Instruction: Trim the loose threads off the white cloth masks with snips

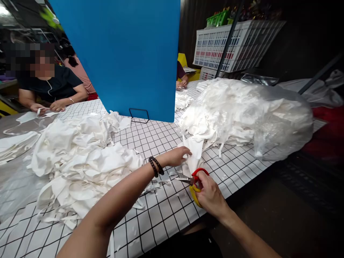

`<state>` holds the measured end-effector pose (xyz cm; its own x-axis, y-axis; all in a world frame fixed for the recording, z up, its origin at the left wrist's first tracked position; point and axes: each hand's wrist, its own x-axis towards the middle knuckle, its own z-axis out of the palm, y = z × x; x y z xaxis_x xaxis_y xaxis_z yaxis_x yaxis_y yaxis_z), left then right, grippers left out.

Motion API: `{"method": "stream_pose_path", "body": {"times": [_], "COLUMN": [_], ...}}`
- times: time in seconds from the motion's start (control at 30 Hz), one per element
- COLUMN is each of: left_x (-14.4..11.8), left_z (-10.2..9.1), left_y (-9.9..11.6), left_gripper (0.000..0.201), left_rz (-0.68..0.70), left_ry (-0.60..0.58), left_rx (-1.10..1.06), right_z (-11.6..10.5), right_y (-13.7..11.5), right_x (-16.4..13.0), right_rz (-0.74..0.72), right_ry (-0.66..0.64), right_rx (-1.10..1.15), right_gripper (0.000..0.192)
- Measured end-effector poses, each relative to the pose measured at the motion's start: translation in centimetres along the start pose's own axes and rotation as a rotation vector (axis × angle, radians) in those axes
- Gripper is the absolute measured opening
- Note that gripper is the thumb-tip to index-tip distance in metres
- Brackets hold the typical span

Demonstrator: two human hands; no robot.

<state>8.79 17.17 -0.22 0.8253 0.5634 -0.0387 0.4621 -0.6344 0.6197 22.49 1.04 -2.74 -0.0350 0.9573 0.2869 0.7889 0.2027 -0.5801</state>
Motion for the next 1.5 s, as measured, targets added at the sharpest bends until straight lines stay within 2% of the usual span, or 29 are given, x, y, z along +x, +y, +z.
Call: {"method": "stream_pose_path", "body": {"times": [0.1,0.13,0.2,0.3,0.37,0.4,0.47,0.53,0.6,0.67,0.73,0.8,0.9,1.0,1.13,1.23,1.3,1.5], "left_x": [1.2,1.1,-0.1,-4.2,-7.6,-9.2,-12.0,-13.8,-14.5,-14.4,-13.8,-13.0,-11.6,-10.5,-9.7,-9.3,-9.1,-8.9], "left_z": [-0.6,-1.1,-2.2,-3.7,-4.0,-3.8,-2.8,-1.1,0.8,2.5,3.7,4.6,5.2,5.3,5.1,5.1,5.2,5.8], "left_y": [0.2,0.3,0.8,2.5,4.3,5.2,7.1,8.5,9.2,9.1,8.6,8.1,7.9,8.3,8.7,8.6,8.5,7.9], "left_gripper": [0.012,0.011,0.02,0.03,0.03,0.029,0.027,0.027,0.026,0.026,0.025,0.024,0.021,0.019,0.018,0.018,0.017,0.014], "left_rz": [-0.05,-0.072,-0.103,-0.133,-0.181,-0.208,-0.262,-0.284,-0.273,-0.244,-0.194,-0.117,-0.01,0.052,0.051,0.036,0.038,0.07], "left_ry": [-0.091,-0.115,-0.163,-0.188,-0.121,-0.074,0.042,0.199,0.391,0.56,0.646,0.636,0.56,0.532,0.62,0.648,0.654,0.652], "left_rx": [-0.022,-0.04,-0.085,-0.307,-0.642,-0.8,-1.031,-1.119,-1.074,-0.991,-1.006,-1.128,-1.28,-1.243,-0.956,-0.823,-0.796,-0.768], "right_z": [-1.3,-1.9,-3.0,-3.9,-3.8,-3.6,-2.9,-2.1,-1.4,-1.0,-0.9,-1.3,-2.4,-4.2,-6.9,-8.2,-8.4,-7.6], "right_y": [0.6,0.8,1.2,1.4,0.9,0.5,-0.6,-1.6,-2.1,-1.8,-1.0,-0.1,1.0,1.4,1.0,0.1,-0.6,-1.6], "right_x": [-0.3,-0.2,0.2,1.4,2.3,2.7,3.2,3.4,3.1,2.6,1.9,1.1,-0.1,-1.0,-1.6,-1.8,-1.8,-1.1], "right_rz": [0.071,0.096,0.151,0.221,0.235,0.227,0.199,0.173,0.179,0.213,0.264,0.304,0.36,0.404,0.341,0.246,0.193,0.186], "right_ry": [-0.008,0.008,0.071,0.22,0.263,0.234,0.092,-0.064,-0.138,-0.157,-0.175,-0.219,-0.307,-0.298,-0.145,-0.201,-0.254,-0.241], "right_rx": [0.042,0.044,0.044,0.116,0.272,0.375,0.567,0.671,0.687,0.678,0.676,0.703,0.779,0.782,0.495,0.226,0.112,-0.042], "right_gripper": [0.011,0.011,0.011,0.012,0.019,0.021,0.02,0.018,0.016,0.016,0.019,0.021,0.024,0.027,0.028,0.034,0.037,0.037]}}
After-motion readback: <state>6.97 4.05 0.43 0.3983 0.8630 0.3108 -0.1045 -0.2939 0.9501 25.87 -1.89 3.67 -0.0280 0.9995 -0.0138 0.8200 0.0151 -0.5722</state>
